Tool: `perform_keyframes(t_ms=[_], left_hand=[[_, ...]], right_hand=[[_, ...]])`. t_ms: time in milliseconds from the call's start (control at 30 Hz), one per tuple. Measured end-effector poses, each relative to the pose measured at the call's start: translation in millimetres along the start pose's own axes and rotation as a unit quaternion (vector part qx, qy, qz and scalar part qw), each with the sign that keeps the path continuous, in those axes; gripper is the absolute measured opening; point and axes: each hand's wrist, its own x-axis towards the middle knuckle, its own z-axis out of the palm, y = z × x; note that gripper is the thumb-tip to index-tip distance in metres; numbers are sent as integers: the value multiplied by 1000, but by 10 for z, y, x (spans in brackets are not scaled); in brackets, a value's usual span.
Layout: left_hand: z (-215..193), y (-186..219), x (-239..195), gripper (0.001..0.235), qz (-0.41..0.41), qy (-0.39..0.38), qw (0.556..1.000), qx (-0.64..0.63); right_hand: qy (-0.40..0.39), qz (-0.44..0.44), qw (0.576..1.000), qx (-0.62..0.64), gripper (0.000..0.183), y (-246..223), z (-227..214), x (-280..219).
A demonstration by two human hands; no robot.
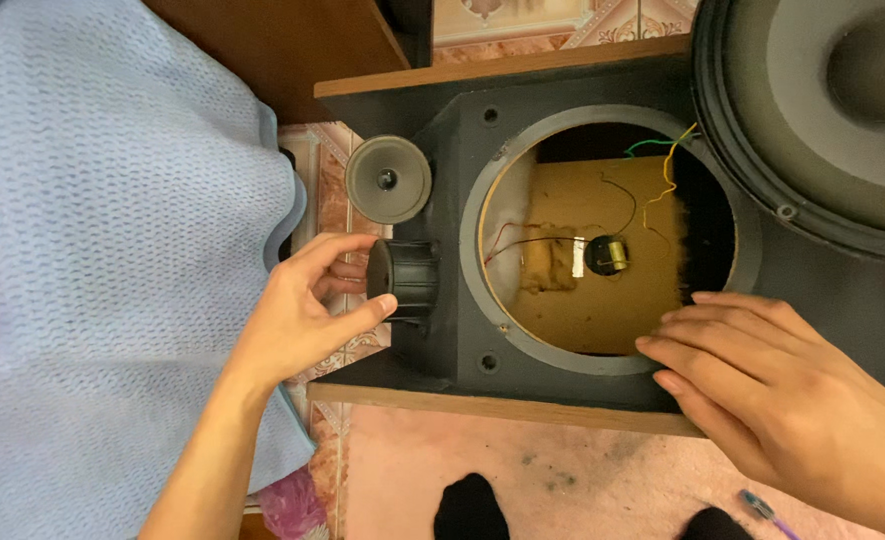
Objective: The person works on a disassembled speaker, using a screwdriver to tighten screws on a small tweeter component. They then reach into the speaker enclosure to adjust internal wiring and components.
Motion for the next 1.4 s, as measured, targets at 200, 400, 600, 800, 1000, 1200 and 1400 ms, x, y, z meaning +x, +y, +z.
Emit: perform_keyframes(t_ms=[200, 400, 600, 800, 1000, 1200, 1400], left_hand=[[-2, 22, -20, 58, -23, 7, 1000, 6], [-5, -81, -13, 55, 25, 5, 1000, 15], [-51, 64, -10, 63, -79, -1, 997, 9], [-49, -50, -81, 75, -80, -22, 996, 9], [-38, 66, -114, 72, -84, 2, 996, 3], [-82, -111, -38, 60, 14, -3, 1000, 14], [-78, -169, -35, 64, 9, 6, 1000, 13]], right_hand=[[10, 1, 1000, 0, 31, -55, -23, 38], [16, 2, 1000, -2, 29, -35, 6, 9], [13, 1, 1000, -5, 30, -45, 8, -19], [15, -9, 1000, -3, 30, -43, 2, -8], [10, 10, 1000, -5, 29, -40, 32, -34], [32, 27, 999, 6, 27, -66, 104, -67], [31, 36, 999, 10, 26, -96, 92, -46]])
